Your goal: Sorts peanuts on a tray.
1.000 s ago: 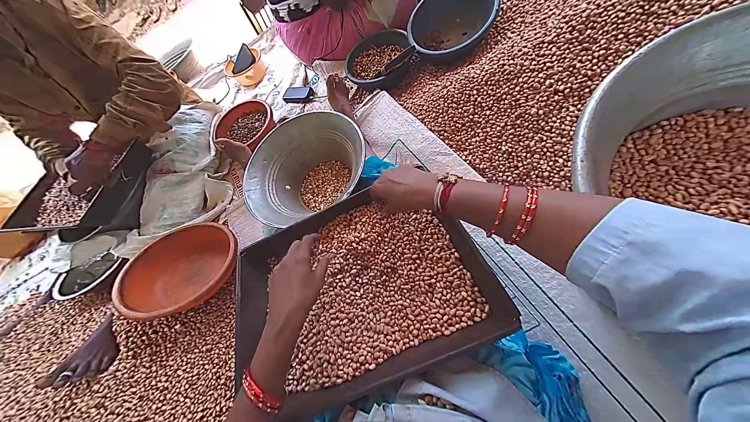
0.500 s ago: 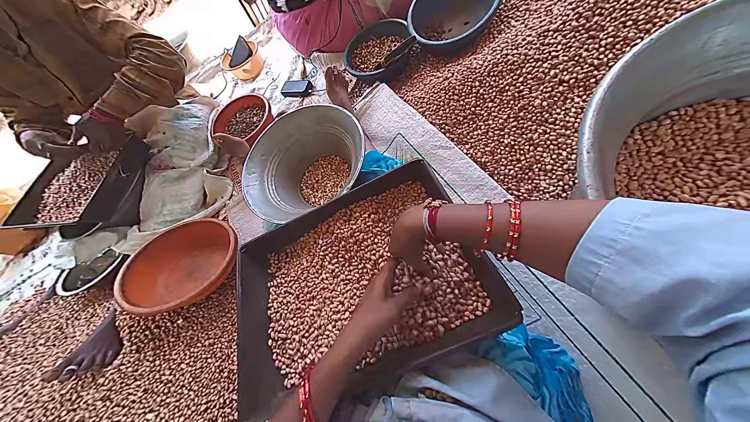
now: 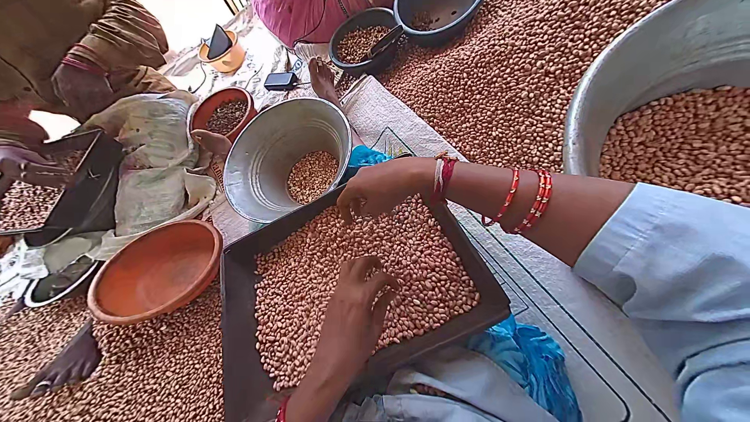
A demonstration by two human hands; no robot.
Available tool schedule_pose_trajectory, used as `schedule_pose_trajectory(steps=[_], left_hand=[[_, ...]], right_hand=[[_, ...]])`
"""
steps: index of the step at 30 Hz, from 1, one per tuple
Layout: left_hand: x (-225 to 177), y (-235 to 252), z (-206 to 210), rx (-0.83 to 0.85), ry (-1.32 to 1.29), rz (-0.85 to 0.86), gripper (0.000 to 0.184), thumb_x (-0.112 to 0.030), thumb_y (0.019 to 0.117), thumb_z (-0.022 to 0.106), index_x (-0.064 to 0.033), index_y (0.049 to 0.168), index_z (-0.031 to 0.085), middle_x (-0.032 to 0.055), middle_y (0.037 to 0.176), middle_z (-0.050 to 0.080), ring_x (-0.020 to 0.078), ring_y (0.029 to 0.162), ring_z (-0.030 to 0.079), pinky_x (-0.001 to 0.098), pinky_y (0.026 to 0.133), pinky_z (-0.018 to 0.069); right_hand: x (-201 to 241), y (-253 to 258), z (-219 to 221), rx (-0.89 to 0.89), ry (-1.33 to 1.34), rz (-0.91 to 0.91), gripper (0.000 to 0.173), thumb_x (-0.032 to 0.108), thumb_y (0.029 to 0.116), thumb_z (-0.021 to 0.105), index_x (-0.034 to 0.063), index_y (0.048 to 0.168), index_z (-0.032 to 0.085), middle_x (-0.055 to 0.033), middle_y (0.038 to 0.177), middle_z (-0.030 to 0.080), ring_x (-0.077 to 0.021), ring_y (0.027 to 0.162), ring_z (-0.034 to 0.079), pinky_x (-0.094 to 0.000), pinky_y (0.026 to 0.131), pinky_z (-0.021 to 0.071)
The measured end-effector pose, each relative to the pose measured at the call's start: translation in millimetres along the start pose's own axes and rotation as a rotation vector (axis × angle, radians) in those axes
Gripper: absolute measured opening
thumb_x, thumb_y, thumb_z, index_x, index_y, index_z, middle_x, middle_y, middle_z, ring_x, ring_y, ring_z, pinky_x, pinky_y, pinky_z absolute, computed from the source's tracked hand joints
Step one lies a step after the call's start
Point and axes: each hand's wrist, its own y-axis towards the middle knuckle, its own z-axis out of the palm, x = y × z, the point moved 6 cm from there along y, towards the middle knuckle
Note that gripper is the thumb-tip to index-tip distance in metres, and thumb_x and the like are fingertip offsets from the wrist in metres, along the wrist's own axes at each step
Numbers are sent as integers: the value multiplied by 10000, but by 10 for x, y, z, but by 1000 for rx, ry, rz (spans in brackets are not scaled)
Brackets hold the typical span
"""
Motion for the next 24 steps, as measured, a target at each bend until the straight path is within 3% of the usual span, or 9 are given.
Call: schedule_pose_trajectory(steps=[2,7,11,18,19,21,24], left_hand=[[-96,-18,178,69,-2,28,67,-197,839,774,-203,902,797,56,1066,704,283,1037,650,406,852,565],[-190,-30,382,168,57,87,61,-205,827,790,-180,882,794,73,1015,708,296,1001,659,402,816,576],[-141,-38,385,267,74,100,80,-214,865,756,-176,925,792,78,1042,710,285,1016,665,390,817,581],[-126,-35,428,326,86,120,89,-192,851,728,-161,917,778,74,1005,698,280,989,663,397,804,572],[-76,-1,335,296,77,95,99,-187,844,722,-157,917,781,69,994,707,280,990,672,413,801,574],[95,116,-40,79,96,3,121,-181,857,699,-127,934,775,94,983,718,303,968,689,456,791,579],[279,264,-625,-253,234,-115,329,-289,907,684,-80,1159,723,185,1091,672,349,959,654,480,794,541]], right_hand=[[-41,-15,13,11,-42,44,258,54,1021,599,97,1251,708,-110,1084,719,-248,869,701,-448,712,584],[-118,-36,44,15,-226,76,207,132,1027,599,101,1178,737,-108,992,713,-260,875,669,-472,743,533],[-180,-42,54,33,-356,98,208,135,1020,602,88,1176,732,-130,1043,710,-309,1017,671,-521,845,519],[-216,-52,46,56,-387,156,232,132,1012,608,113,1214,721,-132,1060,712,-330,1042,674,-560,852,524],[-211,-54,45,58,-383,163,235,133,1012,614,111,1221,720,-136,1072,712,-335,1051,673,-564,861,521],[-190,-77,38,64,-378,191,231,139,1002,636,112,1215,719,-136,1079,708,-338,1049,670,-570,851,520],[-177,-94,38,67,-377,186,207,159,1006,641,112,1190,722,-123,1066,705,-321,1030,669,-551,838,516]])
